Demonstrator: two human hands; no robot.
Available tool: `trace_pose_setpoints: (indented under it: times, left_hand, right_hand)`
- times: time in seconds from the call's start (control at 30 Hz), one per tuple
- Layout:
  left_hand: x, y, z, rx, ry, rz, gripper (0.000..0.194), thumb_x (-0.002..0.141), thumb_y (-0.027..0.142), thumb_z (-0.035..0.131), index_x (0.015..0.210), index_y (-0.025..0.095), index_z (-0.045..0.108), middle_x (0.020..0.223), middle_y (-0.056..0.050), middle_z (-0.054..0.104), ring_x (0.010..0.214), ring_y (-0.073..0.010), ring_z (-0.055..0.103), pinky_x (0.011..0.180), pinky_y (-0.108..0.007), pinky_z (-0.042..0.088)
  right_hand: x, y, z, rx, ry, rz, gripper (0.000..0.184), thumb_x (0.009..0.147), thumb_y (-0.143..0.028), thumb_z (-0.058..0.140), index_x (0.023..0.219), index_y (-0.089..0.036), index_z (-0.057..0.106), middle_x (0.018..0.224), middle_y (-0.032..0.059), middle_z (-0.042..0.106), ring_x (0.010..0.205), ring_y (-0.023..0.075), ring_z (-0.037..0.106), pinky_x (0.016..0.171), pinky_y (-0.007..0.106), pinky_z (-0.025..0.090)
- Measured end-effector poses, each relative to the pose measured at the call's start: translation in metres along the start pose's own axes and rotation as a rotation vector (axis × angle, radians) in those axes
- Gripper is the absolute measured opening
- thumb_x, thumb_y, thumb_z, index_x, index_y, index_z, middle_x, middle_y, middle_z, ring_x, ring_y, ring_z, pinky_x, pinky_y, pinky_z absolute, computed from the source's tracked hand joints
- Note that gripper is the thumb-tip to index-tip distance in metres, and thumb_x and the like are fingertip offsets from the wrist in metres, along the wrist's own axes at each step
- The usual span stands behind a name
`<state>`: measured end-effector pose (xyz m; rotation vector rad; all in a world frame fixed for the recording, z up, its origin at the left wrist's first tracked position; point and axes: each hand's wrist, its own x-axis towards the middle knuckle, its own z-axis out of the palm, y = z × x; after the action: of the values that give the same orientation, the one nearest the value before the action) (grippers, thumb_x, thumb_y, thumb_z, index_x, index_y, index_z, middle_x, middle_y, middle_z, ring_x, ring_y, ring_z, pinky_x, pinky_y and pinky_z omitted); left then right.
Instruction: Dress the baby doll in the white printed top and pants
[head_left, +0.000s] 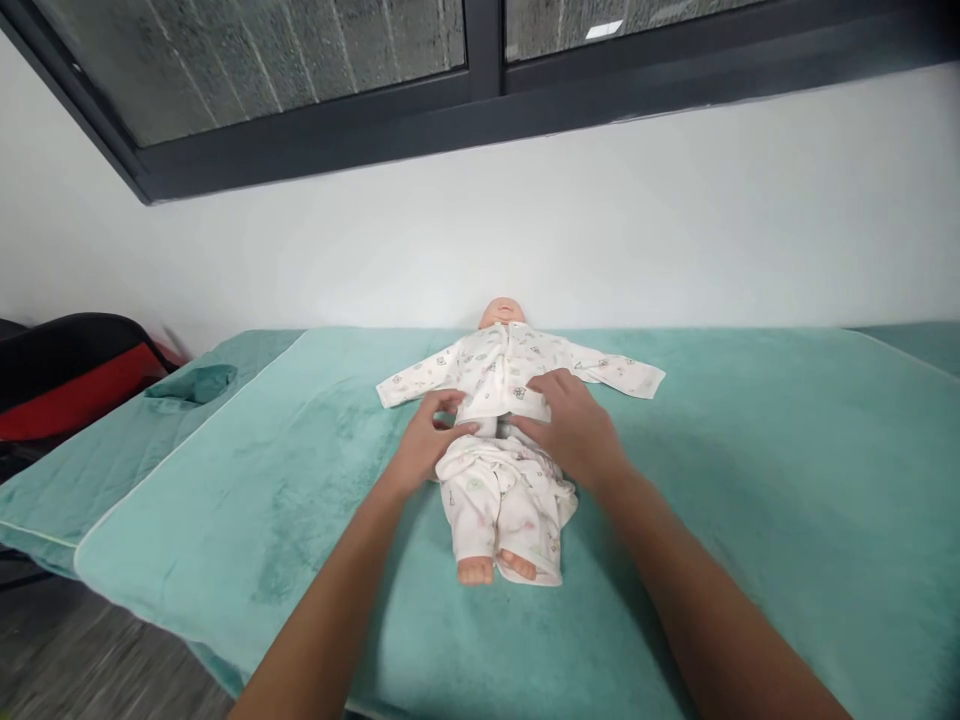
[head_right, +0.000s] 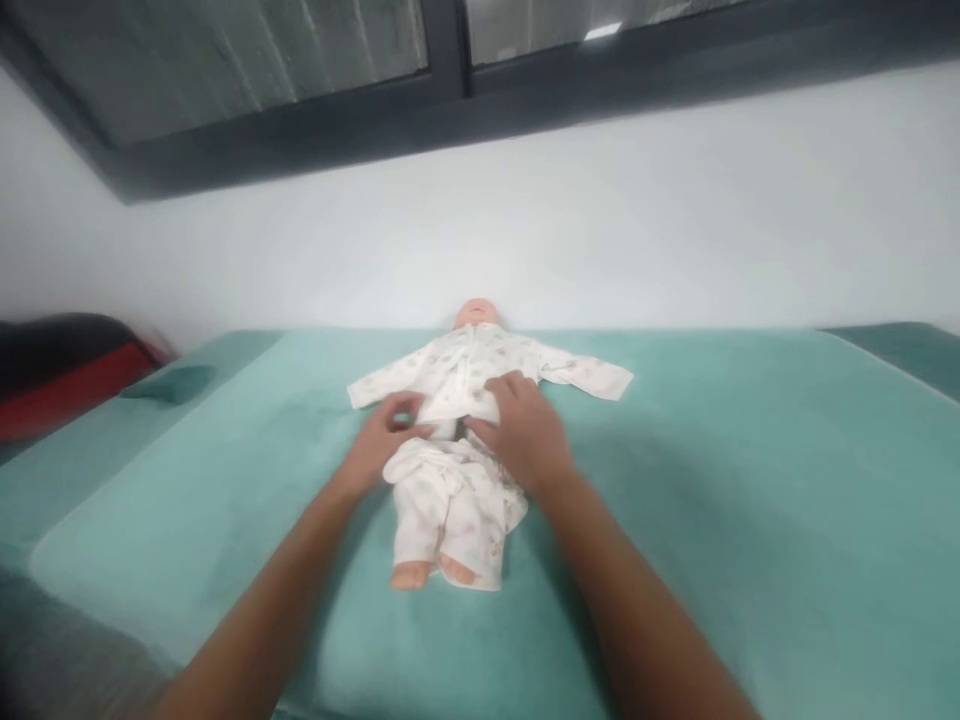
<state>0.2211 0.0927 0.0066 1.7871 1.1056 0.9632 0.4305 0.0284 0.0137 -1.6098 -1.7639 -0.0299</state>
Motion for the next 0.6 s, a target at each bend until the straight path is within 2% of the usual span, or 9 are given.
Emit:
trace_pose_setpoints:
  times: [0.07,0.13,0.23,0.33,0.4,0.47,0.53,0.6]
  left_hand:
    - [0.008,0.010,0.006,0.193,-0.061,0.102,0.053,0.065,0.032,0.079,0.114,0.024,0.060,0.119,-0.006,0.053,0.108,-0.0225,0.052,0.093,-0.035,0.042]
    - [0.015,0.020,0.016,0.447,-0.076,0.171,0.051,0.063,0.029,0.080,0.110,0.022,0.059,0.116,-0.007,0.052,0.111,-0.0268,0.048,0.097,-0.040,0.040]
    - [0.022,0.034,0.034,0.796,-0.035,0.207,0.030,0.074,0.029,0.070,0.100,0.020,0.058,0.106,-0.010,0.054,0.103,-0.0295,0.050,0.087,-0.040,0.042]
    - [0.023,0.042,0.044,0.960,-0.004,0.224,0.012,0.087,0.028,0.054,0.095,0.019,0.058,0.100,-0.012,0.055,0.094,-0.0285,0.053,0.078,-0.037,0.042]
    - [0.022,0.043,0.044,0.937,0.028,0.226,0.012,0.090,0.027,0.047,0.090,0.020,0.056,0.093,-0.011,0.056,0.088,-0.0262,0.055,0.074,-0.035,0.040]
    - [0.021,0.040,0.040,0.800,0.102,0.198,0.017,0.092,0.031,0.045,0.083,0.020,0.054,0.084,-0.008,0.056,0.080,-0.0233,0.054,0.072,-0.034,0.039]
    - [0.020,0.032,0.032,0.553,0.242,0.135,0.023,0.092,0.038,0.045,0.079,0.021,0.052,0.076,-0.004,0.055,0.074,-0.0202,0.053,0.071,-0.033,0.040]
    - [0.021,0.019,0.021,0.224,0.396,0.024,0.027,0.091,0.045,0.046,0.078,0.021,0.051,0.073,-0.001,0.054,0.071,-0.0170,0.051,0.070,-0.030,0.041]
  right_hand:
    - [0.000,0.000,0.005,-0.138,-0.041,-0.020,0.026,0.086,-0.038,0.062,0.105,-0.021,0.056,0.108,0.0103,0.058,0.100,0.0267,0.052,0.073,0.033,0.040]
    - [-0.001,-0.002,0.010,-0.231,-0.065,-0.035,0.018,0.091,-0.037,0.056,0.101,-0.021,0.056,0.104,0.0097,0.059,0.096,0.0264,0.051,0.069,0.033,0.037]
    - [-0.001,-0.004,0.013,-0.313,-0.077,-0.045,0.014,0.097,-0.028,0.044,0.092,-0.021,0.055,0.096,0.0096,0.060,0.088,0.0243,0.052,0.067,0.033,0.033]
    - [-0.001,-0.004,0.011,-0.296,-0.076,-0.016,0.019,0.098,-0.022,0.037,0.086,-0.020,0.052,0.088,0.0088,0.060,0.081,0.0221,0.053,0.065,0.032,0.031]
    - [0.001,-0.004,0.010,-0.210,-0.066,0.026,0.018,0.097,-0.024,0.036,0.086,-0.021,0.050,0.084,0.0071,0.060,0.076,0.0207,0.055,0.063,0.031,0.030]
    - [0.004,-0.002,0.006,-0.052,-0.038,0.125,0.015,0.095,-0.027,0.038,0.087,-0.021,0.050,0.077,0.0041,0.059,0.071,0.0194,0.056,0.062,0.030,0.032]
    - [0.008,0.004,-0.001,0.187,0.006,0.279,0.011,0.091,-0.030,0.043,0.091,-0.022,0.049,0.074,0.0011,0.059,0.066,0.0177,0.059,0.061,0.028,0.037]
    - [0.012,0.019,-0.015,0.421,0.071,0.441,0.016,0.087,-0.032,0.045,0.099,-0.023,0.048,0.078,0.0004,0.062,0.062,0.0162,0.062,0.060,0.027,0.042]
